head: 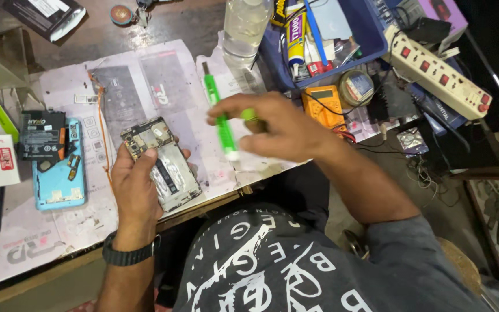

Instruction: The person works on a disassembled smartphone, using a green plastic spudger to pry and adjust internal components. They briefly answer an incoming call on a separate phone before returning to the repair.

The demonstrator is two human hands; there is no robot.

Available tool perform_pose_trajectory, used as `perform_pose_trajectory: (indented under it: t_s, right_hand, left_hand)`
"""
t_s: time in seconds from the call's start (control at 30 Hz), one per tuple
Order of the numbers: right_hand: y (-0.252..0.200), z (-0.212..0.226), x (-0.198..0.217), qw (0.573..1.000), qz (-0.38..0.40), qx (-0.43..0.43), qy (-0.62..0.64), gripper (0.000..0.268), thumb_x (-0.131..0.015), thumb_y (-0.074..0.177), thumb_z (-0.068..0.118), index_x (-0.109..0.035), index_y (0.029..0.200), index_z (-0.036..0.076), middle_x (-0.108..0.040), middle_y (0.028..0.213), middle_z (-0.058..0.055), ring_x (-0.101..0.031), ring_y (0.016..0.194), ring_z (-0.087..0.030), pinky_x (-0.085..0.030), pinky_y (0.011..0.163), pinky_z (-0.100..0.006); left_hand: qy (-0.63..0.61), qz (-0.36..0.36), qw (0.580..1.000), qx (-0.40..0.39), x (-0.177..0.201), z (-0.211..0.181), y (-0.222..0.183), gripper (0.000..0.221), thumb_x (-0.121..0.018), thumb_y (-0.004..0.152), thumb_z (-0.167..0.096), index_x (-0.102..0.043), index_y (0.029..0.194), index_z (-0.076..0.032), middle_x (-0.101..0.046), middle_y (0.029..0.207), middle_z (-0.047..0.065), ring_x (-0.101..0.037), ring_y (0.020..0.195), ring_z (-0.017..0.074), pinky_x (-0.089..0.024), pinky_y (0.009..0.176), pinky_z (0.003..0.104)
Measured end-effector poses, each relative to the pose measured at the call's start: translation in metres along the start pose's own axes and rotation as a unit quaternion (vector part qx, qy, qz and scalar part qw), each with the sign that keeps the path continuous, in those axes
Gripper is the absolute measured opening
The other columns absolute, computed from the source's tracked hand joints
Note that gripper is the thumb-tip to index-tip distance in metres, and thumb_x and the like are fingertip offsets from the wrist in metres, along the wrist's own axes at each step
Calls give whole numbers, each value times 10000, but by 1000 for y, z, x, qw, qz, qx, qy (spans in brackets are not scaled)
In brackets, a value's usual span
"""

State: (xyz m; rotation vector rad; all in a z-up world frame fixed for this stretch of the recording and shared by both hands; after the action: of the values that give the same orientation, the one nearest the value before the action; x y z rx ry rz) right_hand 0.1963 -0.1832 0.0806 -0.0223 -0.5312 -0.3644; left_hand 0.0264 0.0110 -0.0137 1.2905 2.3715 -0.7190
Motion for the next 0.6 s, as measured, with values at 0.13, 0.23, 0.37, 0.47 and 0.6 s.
perform_pose_trajectory:
  t_s: [0.13, 0.23, 0.37, 0.47, 0.6]
  right_hand:
    - [-25, -7, 18, 990, -111, 21, 82, 241, -772, 1005, 142, -663, 1201, 54, -721, 1021, -78, -707, 891, -117, -589, 750, -275]
    - [-41, -9, 31, 977, -203, -2, -68, 351, -782, 1029, 215, -583, 1249, 26, -681, 835, -43, -645, 734, -78, -493, 640, -212]
    - [-60, -16, 49, 976, -215, -24, -28, 282, -683, 1091, 221, -620, 1242, -10, -690, 826, -17, -630, 720, -63, -475, 645, -206]
    - [-69, -31, 40, 972, -221, -70, -29, 184, -660, 1135, 175, -715, 1135, -1, -668, 742, -37, -599, 649, -67, -462, 589, -221]
    - [-65, -38, 17, 964, -200, -66, -165, 186, -686, 998, 120, -726, 1165, 49, -706, 767, -82, -673, 619, -157, -509, 573, -314]
  left_hand:
    - [-11, 10, 1000, 12, 2, 3, 5, 261, -483, 1023, -36, -505, 1280, 7, -681, 1132, 213, -742, 911, 333, -666, 705, 494]
    - [-11, 12, 1000, 18, 3, 4, 6, 260, -478, 1026, -34, -512, 1280, 5, -681, 1126, 208, -743, 907, 328, -666, 700, 489]
    - [-7, 9, 1000, 20, 0, 2, 9, 265, -471, 1020, -34, -514, 1280, 0, -685, 1119, 204, -747, 909, 327, -665, 697, 486]
    - [-3, 10, 1000, 19, -3, 4, 9, 252, -477, 1027, -26, -503, 1276, 3, -684, 1128, 208, -745, 922, 330, -666, 709, 492]
    - [-7, 16, 999, 26, -5, 5, 11, 264, -469, 1024, -32, -510, 1282, 4, -682, 1130, 200, -748, 921, 326, -670, 708, 489]
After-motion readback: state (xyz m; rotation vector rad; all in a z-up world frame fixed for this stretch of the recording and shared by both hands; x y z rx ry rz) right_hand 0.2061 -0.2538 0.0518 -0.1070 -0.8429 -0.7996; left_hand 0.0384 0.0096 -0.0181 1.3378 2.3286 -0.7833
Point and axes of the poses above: each hand's wrist, its own y-axis towards the middle knuckle, its own x-axis out of the back of the hand, z = x × y, the point moved 3 cm from there along y, towards the middle knuckle
